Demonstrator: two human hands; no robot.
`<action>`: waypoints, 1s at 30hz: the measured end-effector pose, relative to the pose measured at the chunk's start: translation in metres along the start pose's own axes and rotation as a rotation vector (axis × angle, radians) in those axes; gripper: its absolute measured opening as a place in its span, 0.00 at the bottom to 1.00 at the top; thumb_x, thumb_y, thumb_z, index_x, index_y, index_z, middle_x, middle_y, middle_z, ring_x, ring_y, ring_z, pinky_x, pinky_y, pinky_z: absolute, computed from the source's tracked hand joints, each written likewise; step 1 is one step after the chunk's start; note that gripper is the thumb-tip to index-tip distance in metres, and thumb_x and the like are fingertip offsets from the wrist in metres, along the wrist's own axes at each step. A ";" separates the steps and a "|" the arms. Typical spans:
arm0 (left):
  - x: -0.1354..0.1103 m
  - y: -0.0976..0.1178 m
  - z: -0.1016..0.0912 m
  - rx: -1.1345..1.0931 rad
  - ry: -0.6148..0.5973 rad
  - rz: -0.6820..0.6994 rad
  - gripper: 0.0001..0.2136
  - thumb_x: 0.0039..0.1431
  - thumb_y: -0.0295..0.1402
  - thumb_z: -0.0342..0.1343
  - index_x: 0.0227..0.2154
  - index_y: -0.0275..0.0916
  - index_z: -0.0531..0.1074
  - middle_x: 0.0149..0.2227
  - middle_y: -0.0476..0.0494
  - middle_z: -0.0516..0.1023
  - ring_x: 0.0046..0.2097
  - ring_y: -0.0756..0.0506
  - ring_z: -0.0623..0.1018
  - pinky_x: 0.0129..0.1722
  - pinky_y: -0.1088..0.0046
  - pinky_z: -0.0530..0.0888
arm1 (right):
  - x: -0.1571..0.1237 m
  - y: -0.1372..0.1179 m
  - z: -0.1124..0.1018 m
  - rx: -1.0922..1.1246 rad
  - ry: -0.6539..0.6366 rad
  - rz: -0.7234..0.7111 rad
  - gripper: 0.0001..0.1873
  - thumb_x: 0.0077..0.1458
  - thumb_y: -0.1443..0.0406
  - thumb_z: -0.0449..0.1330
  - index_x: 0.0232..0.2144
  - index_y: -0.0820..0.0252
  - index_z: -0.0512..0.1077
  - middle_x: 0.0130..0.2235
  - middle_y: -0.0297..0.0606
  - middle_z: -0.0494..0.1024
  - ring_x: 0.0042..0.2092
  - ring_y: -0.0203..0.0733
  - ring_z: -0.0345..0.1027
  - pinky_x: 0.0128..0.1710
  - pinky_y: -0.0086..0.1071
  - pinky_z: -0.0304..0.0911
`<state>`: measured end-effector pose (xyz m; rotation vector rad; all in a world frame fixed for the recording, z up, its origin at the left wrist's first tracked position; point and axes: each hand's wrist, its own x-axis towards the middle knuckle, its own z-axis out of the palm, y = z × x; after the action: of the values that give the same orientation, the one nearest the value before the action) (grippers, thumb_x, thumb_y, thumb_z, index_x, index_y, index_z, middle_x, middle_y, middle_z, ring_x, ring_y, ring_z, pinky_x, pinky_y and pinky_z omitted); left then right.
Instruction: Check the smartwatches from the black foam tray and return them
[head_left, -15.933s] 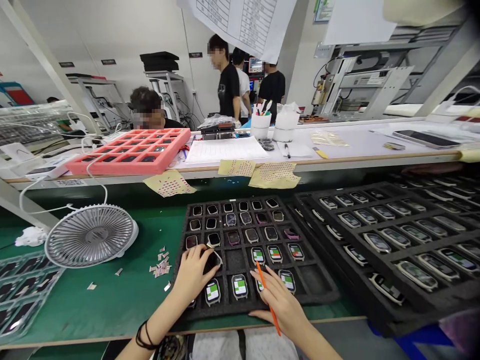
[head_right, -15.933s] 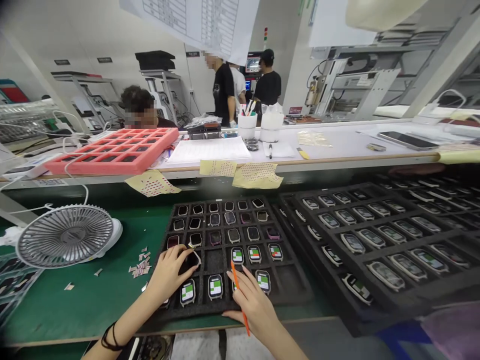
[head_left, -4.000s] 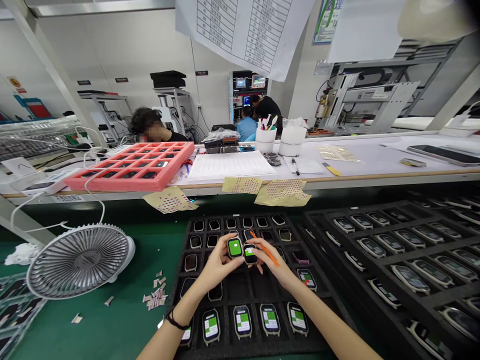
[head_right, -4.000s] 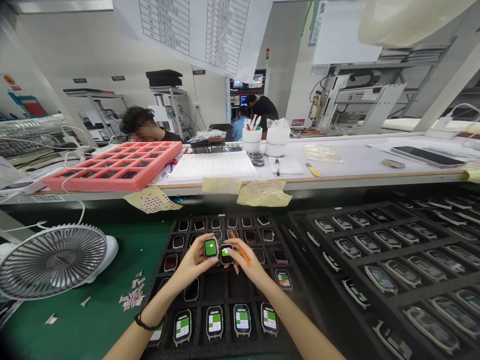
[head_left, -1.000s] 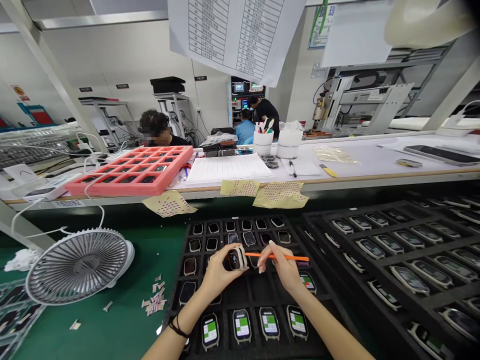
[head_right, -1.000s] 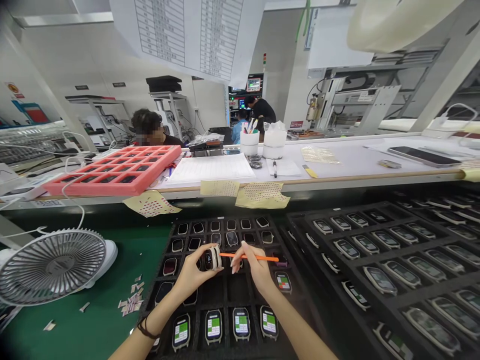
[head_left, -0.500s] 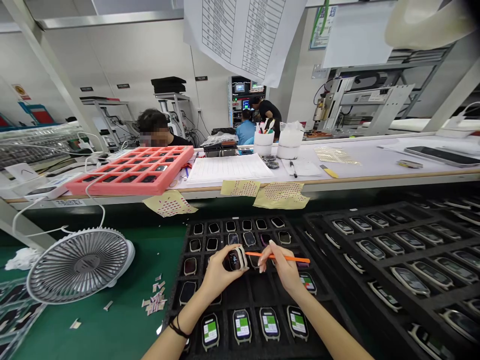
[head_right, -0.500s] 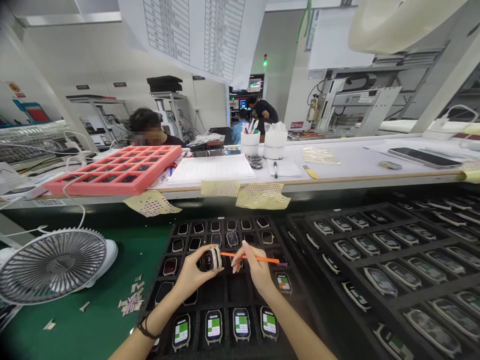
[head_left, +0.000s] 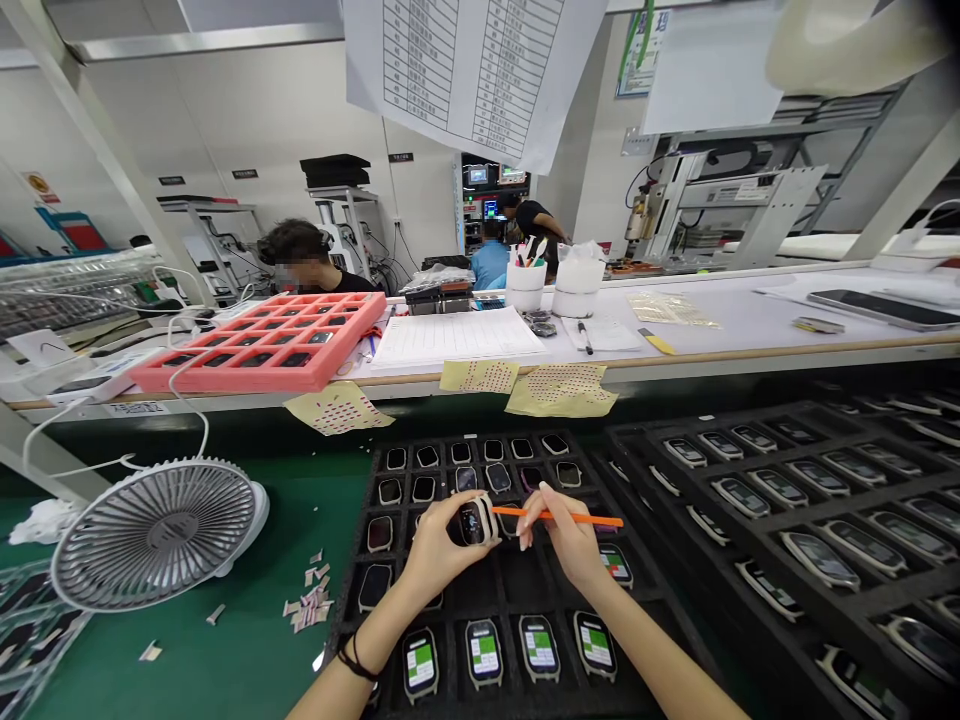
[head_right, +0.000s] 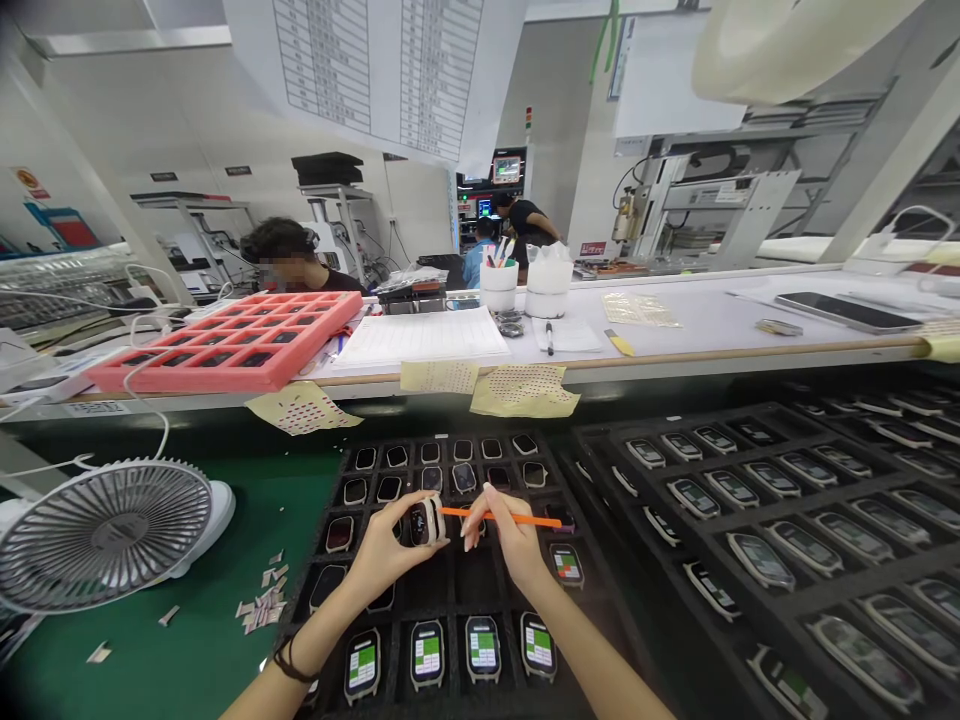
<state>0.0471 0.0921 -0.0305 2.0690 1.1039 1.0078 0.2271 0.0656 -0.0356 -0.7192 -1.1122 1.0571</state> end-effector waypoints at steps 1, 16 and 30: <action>0.000 0.000 0.000 0.009 -0.001 0.002 0.22 0.42 0.30 0.65 0.45 0.41 0.72 0.46 0.42 0.78 0.47 0.39 0.76 0.49 0.60 0.71 | 0.000 0.000 0.001 0.001 -0.012 0.005 0.26 0.60 0.54 0.52 0.17 0.62 0.74 0.18 0.38 0.74 0.18 0.36 0.66 0.18 0.30 0.61; -0.004 -0.002 0.002 0.032 0.005 0.018 0.24 0.41 0.31 0.67 0.46 0.41 0.73 0.46 0.42 0.78 0.47 0.38 0.76 0.50 0.60 0.71 | -0.001 0.002 0.003 0.068 0.010 0.019 0.26 0.60 0.55 0.53 0.16 0.63 0.74 0.18 0.37 0.74 0.17 0.35 0.66 0.16 0.28 0.60; -0.004 -0.001 0.001 0.056 0.013 0.002 0.24 0.40 0.31 0.67 0.45 0.42 0.73 0.45 0.43 0.79 0.46 0.38 0.77 0.49 0.59 0.72 | -0.003 0.004 0.003 -0.010 -0.010 -0.001 0.26 0.60 0.55 0.52 0.16 0.63 0.73 0.18 0.38 0.74 0.17 0.35 0.66 0.17 0.29 0.59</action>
<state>0.0461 0.0895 -0.0333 2.1113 1.1486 1.0032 0.2229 0.0644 -0.0390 -0.7223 -1.1269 1.0560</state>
